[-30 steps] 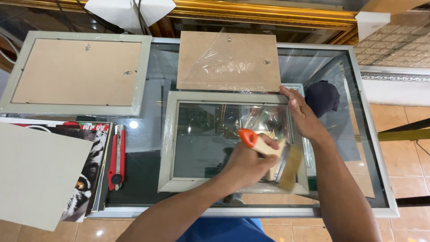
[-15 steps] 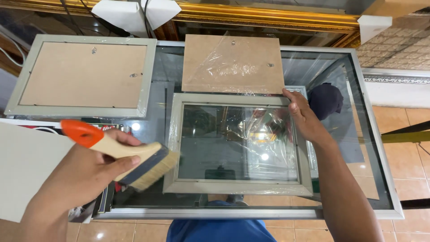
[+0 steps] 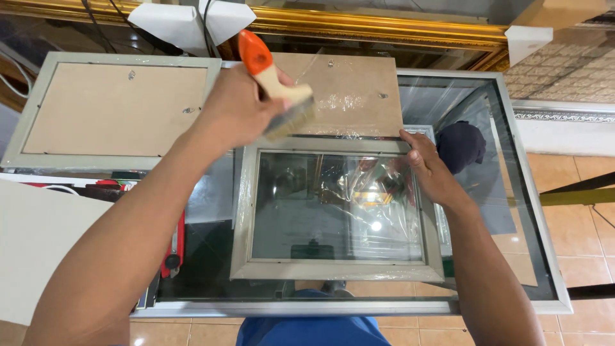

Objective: Dusting and cleaning a picture frame using a wide brush on a glass workbench.

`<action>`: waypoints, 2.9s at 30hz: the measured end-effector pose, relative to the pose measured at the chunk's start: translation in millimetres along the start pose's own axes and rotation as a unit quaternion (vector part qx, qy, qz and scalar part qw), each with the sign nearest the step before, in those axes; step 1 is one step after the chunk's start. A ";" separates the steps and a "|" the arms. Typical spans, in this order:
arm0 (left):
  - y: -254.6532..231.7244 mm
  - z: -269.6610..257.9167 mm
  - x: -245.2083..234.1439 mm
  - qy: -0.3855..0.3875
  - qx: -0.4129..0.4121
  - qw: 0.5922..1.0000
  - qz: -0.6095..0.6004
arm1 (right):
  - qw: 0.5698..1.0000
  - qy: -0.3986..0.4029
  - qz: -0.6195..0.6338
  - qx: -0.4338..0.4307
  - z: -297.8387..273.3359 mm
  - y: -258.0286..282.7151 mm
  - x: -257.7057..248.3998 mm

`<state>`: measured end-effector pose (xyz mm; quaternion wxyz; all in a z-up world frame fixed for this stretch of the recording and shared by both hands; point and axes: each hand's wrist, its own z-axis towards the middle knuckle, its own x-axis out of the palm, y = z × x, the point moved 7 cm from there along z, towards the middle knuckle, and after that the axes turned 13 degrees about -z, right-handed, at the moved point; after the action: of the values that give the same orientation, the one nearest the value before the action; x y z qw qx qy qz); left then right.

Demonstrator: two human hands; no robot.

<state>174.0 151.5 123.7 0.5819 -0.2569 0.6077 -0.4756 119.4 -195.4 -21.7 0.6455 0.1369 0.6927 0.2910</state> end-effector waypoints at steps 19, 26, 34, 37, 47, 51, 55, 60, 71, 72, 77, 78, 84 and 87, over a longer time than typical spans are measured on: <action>-34.0 -29.3 106.4 0.273 -0.067 0.959 -0.027 | 0.999 -0.010 -0.037 -0.036 2.7 -9.6 4.3; -18.2 10.0 113.3 0.238 0.006 0.966 0.102 | 1.000 -0.001 -0.019 -0.021 1.4 -4.6 2.7; -65.1 -25.3 134.1 0.271 -0.003 0.962 -0.029 | 0.999 -0.012 -0.035 -0.030 -0.7 -11.1 2.7; -41.1 -48.0 173.4 0.450 -0.047 0.891 -0.031 | 0.999 -0.001 -0.029 -0.032 -2.4 1.4 -1.5; -57.1 28.3 143.1 0.149 0.047 0.988 -0.001 | 0.999 -0.016 0.023 -0.035 0.8 3.9 -6.8; -59.6 -47.7 197.2 0.457 -0.058 0.887 -0.033 | 0.994 -0.001 0.102 -0.042 -2.6 -9.2 -6.3; -23.9 0.2 211.5 0.432 -0.043 0.900 0.028 | 0.993 -0.006 0.110 -0.036 1.6 -9.1 -9.5; -68.1 61.9 147.6 0.036 0.136 0.988 0.056 | 0.994 -0.008 0.107 -0.002 -0.7 -15.1 -13.9; -55.7 31.1 240.0 0.322 0.032 0.946 0.003 | 0.987 -0.013 0.161 0.016 -4.0 -9.0 -19.9; -59.2 51.3 225.9 0.228 0.049 0.972 -0.021 | 0.992 -0.061 0.097 0.049 -8.7 -1.6 -29.9; -93.8 37.4 185.9 0.166 0.167 0.972 -0.025 | 0.977 -0.171 0.094 -0.085 -13.0 7.5 -40.9; -99.5 25.5 182.2 0.171 0.205 0.963 -0.037 | 0.978 -0.191 0.054 -0.061 -16.6 -3.6 -38.9; -20.5 2.5 126.0 -0.020 0.192 0.979 -0.071 | 0.956 -0.290 0.005 -0.041 -39.7 16.3 -47.9; 73.8 -0.2 58.9 -0.139 0.070 0.987 0.046 | 0.932 -0.359 0.031 -0.029 -46.0 -18.4 -67.3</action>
<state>180.4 131.2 31.7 0.6985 -0.2512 0.4974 -0.4490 86.7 -258.4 22.3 0.8457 0.2349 0.4012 0.2619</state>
